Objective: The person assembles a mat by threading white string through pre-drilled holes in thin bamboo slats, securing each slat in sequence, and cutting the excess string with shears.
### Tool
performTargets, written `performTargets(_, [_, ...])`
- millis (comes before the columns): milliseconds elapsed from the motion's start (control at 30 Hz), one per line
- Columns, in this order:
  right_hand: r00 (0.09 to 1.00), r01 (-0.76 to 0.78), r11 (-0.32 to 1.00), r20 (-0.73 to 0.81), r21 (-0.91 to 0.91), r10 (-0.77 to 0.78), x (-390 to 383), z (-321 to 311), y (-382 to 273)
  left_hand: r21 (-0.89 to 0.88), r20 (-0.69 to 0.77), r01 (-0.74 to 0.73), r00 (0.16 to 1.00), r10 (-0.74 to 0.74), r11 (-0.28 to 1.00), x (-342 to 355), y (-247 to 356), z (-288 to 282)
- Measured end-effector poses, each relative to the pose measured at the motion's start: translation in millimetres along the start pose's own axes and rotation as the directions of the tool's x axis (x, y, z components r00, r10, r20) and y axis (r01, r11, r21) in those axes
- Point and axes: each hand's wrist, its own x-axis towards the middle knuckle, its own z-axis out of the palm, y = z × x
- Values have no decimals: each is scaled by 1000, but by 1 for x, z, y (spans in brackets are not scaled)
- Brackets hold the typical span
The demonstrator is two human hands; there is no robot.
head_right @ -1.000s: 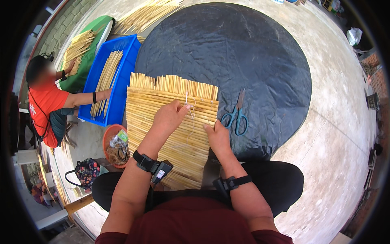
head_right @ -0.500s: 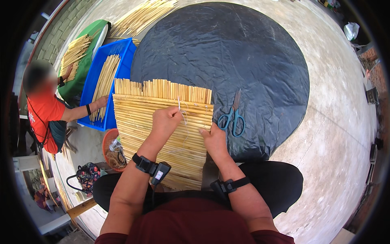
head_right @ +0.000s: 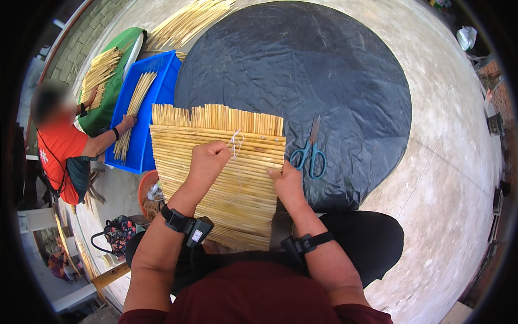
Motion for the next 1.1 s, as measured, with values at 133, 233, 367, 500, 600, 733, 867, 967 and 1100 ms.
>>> performTargets(133, [999,-40,995,7,-92,40,2,-8,13,-247,194,267,956,-222,931,5,27,-43])
performTargets(233, [997,-67,998,37,5,67,4,-7,18,-344,441,431,859,-262,834,5,32,-64])
performTargets(367, [995,-91,993,59,72,86,3,-3,16,-659,519,393,855,10,642,-9,43,-74])
performTargets(500, [995,-91,996,44,23,90,5,-4,22,-992,94,32,844,528,126,-15,68,-105])
performTargets(600, [994,-112,994,20,-13,112,3,-7,15,-972,-233,-197,727,646,-129,-30,94,-158])
performTargets(733, [998,-62,997,24,-52,64,5,0,17,-832,-526,-335,730,437,-442,-85,93,-230])
performTargets(867, [997,-66,991,31,-116,70,8,-3,28,-826,-563,-489,730,386,-280,-104,85,-238])
performTargets(967, [998,-59,984,24,-167,64,6,-2,17,-744,-667,-601,653,358,-292,-131,76,-264])
performTargets(1100, [999,-41,989,-22,-144,39,8,-4,28,-563,-814,-781,470,340,-269,-193,81,-323])
